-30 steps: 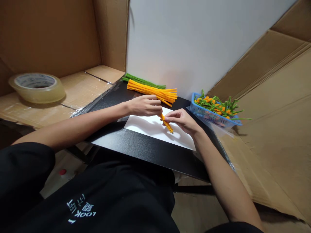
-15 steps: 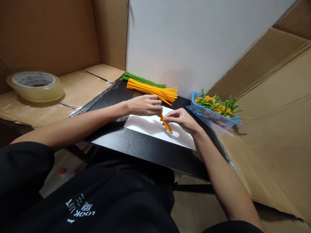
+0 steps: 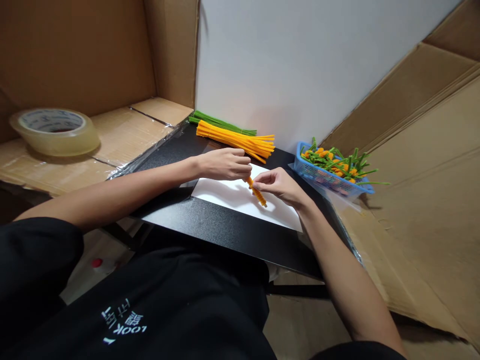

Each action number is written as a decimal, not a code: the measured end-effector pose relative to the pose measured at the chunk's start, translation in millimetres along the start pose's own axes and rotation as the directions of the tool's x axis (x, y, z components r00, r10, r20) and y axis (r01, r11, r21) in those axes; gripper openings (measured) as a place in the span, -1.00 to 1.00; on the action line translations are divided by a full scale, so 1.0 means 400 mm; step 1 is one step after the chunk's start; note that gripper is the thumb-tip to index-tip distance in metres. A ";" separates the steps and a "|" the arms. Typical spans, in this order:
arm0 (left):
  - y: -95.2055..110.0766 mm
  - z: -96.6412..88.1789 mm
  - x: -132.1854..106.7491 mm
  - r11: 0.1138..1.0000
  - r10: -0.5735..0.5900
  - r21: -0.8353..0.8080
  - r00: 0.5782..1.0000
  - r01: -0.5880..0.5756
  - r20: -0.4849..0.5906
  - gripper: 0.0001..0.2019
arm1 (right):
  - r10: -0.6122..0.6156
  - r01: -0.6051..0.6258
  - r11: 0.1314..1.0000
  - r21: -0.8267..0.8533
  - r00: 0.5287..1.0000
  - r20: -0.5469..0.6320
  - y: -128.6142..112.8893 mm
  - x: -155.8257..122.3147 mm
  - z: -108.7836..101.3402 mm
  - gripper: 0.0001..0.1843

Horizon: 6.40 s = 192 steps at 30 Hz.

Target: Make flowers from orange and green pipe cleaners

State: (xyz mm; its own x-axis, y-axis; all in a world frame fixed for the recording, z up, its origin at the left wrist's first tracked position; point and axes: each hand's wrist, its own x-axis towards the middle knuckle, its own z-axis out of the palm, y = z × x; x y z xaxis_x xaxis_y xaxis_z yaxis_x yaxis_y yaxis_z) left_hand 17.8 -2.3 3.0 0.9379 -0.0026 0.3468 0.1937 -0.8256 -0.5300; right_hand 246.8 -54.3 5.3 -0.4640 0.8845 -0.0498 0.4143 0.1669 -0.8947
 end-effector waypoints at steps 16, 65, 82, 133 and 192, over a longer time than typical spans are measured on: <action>0.003 -0.001 0.011 0.998 -0.022 -0.053 0.997 0.025 0.072 -0.81 | -0.082 0.050 0.975 -0.217 0.987 -0.142 -0.009 0.006 0.030 -0.94; 0.002 -0.016 0.015 0.990 -0.040 -0.123 0.981 0.063 0.188 -0.80 | 0.014 -0.014 1.000 0.015 1.000 -0.008 0.020 0.007 -0.007 -0.65; 0.005 -0.003 0.014 0.933 -0.100 -0.328 0.983 0.147 0.157 -0.79 | 0.002 -0.023 0.979 -0.201 0.994 -0.105 -0.006 0.008 0.026 -0.84; -0.011 -0.003 0.005 0.931 -0.124 -0.323 0.979 0.171 0.161 -0.78 | -0.007 0.007 1.000 0.020 1.000 -0.028 0.011 0.008 0.002 -0.54; -0.029 0.016 -0.021 0.989 -0.054 0.124 0.977 0.080 -0.205 -0.66 | 0.169 -0.155 0.931 0.330 0.985 -0.014 0.009 0.007 -0.026 -0.35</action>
State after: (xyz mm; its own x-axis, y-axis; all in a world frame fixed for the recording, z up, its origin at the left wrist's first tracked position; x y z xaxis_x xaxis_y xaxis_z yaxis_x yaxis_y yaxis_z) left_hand 9.4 10.9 1.4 0.8474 -0.0738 0.5258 0.3023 -0.7470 -0.5921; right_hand 255.1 -46.8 6.7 -0.3761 0.9060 -0.1943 0.1998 -0.1255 -0.9718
